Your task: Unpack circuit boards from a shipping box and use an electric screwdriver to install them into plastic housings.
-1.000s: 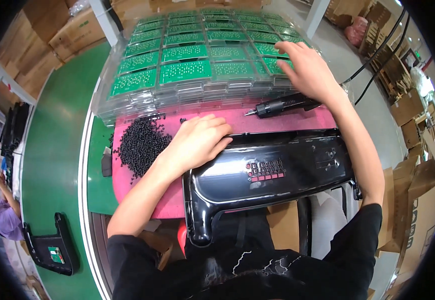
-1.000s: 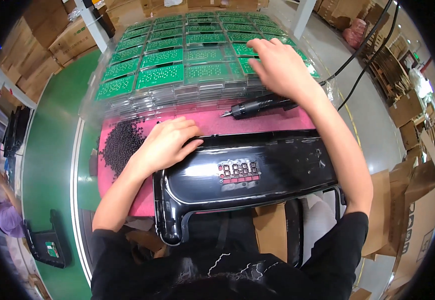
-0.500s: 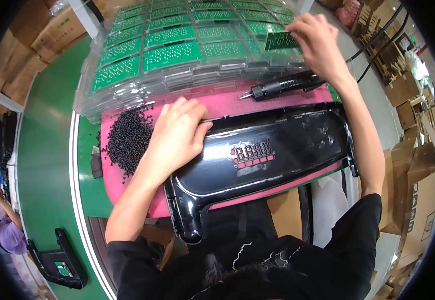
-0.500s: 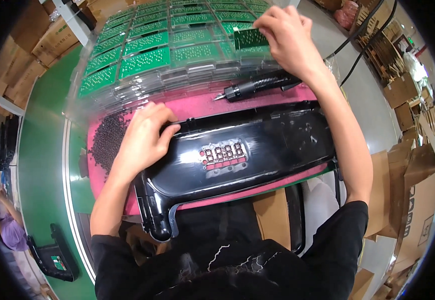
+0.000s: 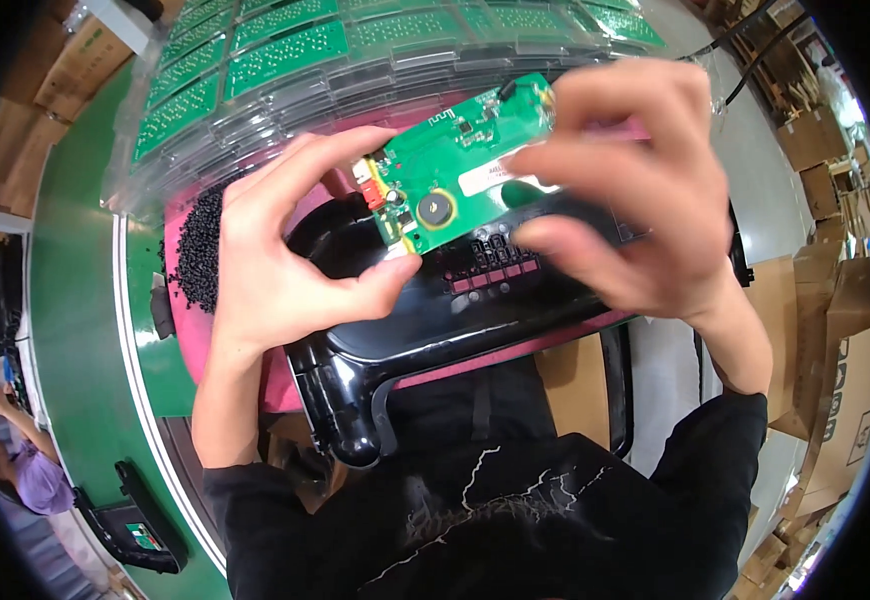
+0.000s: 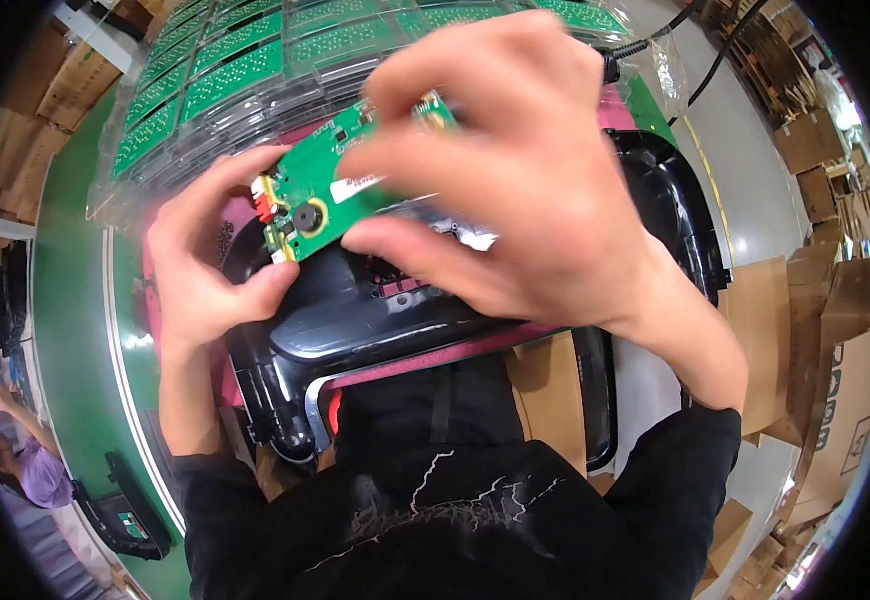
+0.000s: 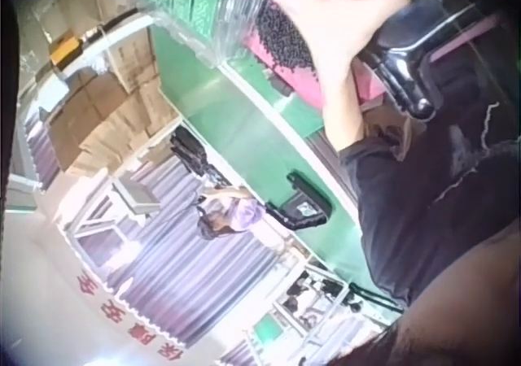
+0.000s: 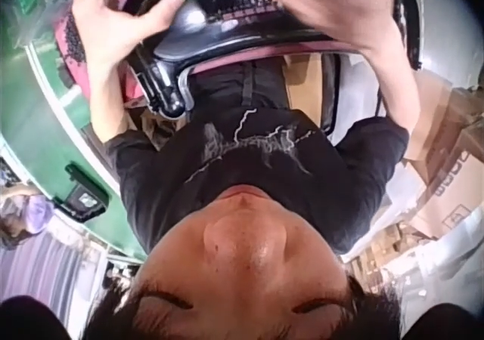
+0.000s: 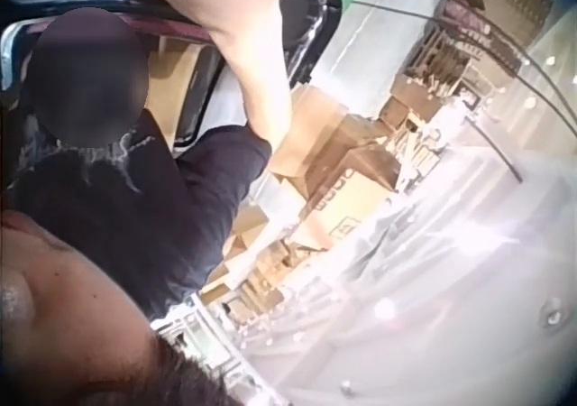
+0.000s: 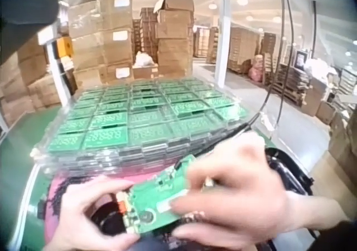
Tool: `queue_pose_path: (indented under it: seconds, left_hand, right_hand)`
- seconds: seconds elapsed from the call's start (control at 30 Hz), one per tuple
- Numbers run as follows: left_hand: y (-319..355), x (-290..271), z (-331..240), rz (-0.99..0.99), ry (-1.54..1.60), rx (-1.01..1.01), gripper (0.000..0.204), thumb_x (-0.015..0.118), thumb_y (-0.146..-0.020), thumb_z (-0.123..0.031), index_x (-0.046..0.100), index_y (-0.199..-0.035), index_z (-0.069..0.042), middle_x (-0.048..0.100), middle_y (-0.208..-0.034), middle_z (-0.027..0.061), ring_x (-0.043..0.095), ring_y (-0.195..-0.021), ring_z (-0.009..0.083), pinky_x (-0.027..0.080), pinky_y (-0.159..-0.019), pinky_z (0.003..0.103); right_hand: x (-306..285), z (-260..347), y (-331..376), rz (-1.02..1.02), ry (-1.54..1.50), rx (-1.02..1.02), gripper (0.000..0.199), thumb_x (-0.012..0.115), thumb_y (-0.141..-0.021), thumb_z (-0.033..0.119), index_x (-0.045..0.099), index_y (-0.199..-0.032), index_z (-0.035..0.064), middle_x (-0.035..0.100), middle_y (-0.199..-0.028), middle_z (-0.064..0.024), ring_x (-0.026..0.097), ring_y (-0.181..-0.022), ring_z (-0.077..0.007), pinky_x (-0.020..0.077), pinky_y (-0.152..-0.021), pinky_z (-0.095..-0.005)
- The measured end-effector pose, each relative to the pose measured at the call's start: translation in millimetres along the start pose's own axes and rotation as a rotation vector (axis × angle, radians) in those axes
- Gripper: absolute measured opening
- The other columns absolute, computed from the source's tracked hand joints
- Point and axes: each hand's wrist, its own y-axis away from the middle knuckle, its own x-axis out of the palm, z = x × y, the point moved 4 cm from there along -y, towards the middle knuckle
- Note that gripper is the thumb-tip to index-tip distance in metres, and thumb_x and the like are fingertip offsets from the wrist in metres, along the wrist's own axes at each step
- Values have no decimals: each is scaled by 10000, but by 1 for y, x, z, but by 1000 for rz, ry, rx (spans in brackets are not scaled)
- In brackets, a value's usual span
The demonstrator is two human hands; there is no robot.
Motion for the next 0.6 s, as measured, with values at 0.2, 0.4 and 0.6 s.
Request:
queue_pose_path:
  seconds: [0.2, 0.4, 0.6]
  left_hand:
    - [3, 11, -9, 273, -35, 348, 644, 799, -520, -284, 629, -1032, 67, 646, -886, 145, 601, -773, 268, 458, -708, 360]
    - [12, 30, -20, 458, 35, 332, 565, 794, -534, -292, 655, -978, 28, 622, -791, 78, 593, -715, 242, 408, -607, 332]
    - [18, 45, -19, 491, 59, 353, 530, 781, -566, -288, 655, -972, 27, 620, -791, 79, 594, -716, 238, 415, -599, 324]
  right_hand:
    - [7, -18, 46, 233, -445, 621, 125, 678, -722, 49, 627, -832, 20, 614, -718, -62, 606, -675, -163, 475, -642, -267]
    - [11, 6, 79, 328, -712, 717, 156, 704, -686, 37, 622, -815, 5, 566, -568, -41, 594, -537, -128, 465, -529, -232]
    - [17, 9, 95, 415, -717, 896, 126, 665, -704, 11, 617, -820, 11, 492, -514, -18, 481, -447, -98, 387, -457, -238]
